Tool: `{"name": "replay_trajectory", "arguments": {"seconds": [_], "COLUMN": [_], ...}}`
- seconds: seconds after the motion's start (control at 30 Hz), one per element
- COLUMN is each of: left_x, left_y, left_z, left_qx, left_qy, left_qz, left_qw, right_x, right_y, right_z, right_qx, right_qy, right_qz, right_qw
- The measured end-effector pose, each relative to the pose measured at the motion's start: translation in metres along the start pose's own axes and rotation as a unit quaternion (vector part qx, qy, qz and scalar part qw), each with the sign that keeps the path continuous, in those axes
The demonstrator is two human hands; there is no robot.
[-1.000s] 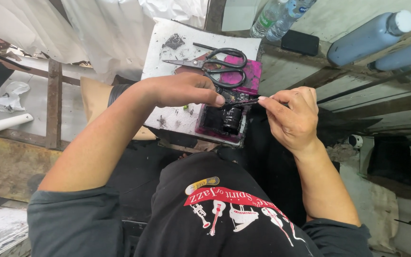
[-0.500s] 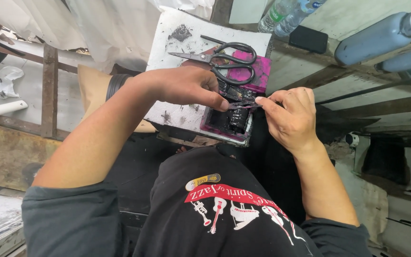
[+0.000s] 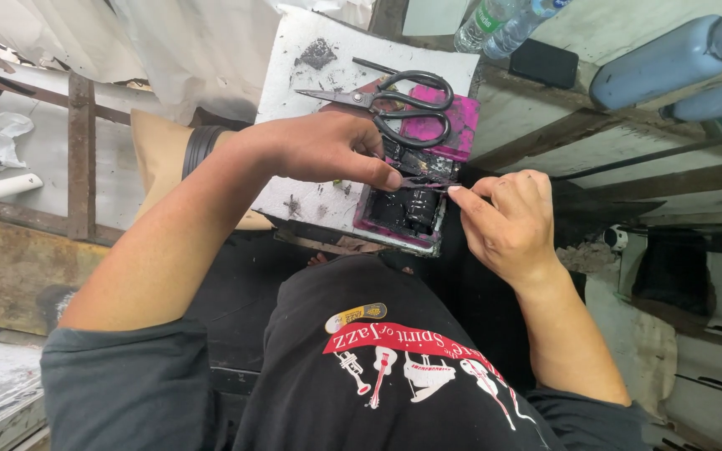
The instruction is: The person scrapes excess black ink from a small rectangular tray using a small tool. They then pour black ink from a large plastic bottle into the tray, followed by adding a small amount of water from a plastic bottle. The person continues to scrape and mix the ink in the tray.
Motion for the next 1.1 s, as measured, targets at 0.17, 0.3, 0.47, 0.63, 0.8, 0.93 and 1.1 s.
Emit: {"name": "replay_trajectory", "arguments": {"seconds": [0.17,0.3,0.47,0.63,0.8,0.93,1.1], "left_x": [0.001,0.003,-0.003,-0.012,-0.031,-0.041,-0.052], "left_y": [-0.001,-0.003,0.006,0.018,0.024,0.026,0.028], "left_z": [-0.006,-0.014,-0.004,0.008,0.029,0.029,0.035], "left_qx": [0.003,-0.005,-0.016,0.02,0.19,0.229,0.242], "left_qy": [0.002,0.006,0.006,-0.015,-0.175,-0.196,-0.209], "left_qz": [0.001,0.002,0.013,0.031,0.145,0.19,0.222], "left_qw": [1.0,1.0,1.0,0.999,0.955,0.935,0.921], "right_x": [0.001,0.003,-0.016,-0.038,-0.049,-0.047,-0.039], "right_y": [0.0,0.008,0.021,0.023,0.024,0.019,0.013], "right_z": [-0.004,0.001,0.02,0.028,0.036,0.038,0.035], "right_qx": [0.016,0.025,0.06,0.123,0.138,0.143,0.153], "right_qy": [-0.021,-0.043,-0.127,-0.241,-0.28,-0.292,-0.302], "right_qz": [-0.021,-0.02,0.01,0.05,0.062,0.055,0.049], "right_qw": [0.999,0.999,0.99,0.961,0.948,0.944,0.94]}}
Point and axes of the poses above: each hand's wrist, its own x-axis towards the middle knuckle, its own y-axis out of the back of the hand, z = x × y, the point moved 10 cm from there along x, towards the middle knuckle, and after that the axes turned 15 degrees about z, right-handed, at the moved point
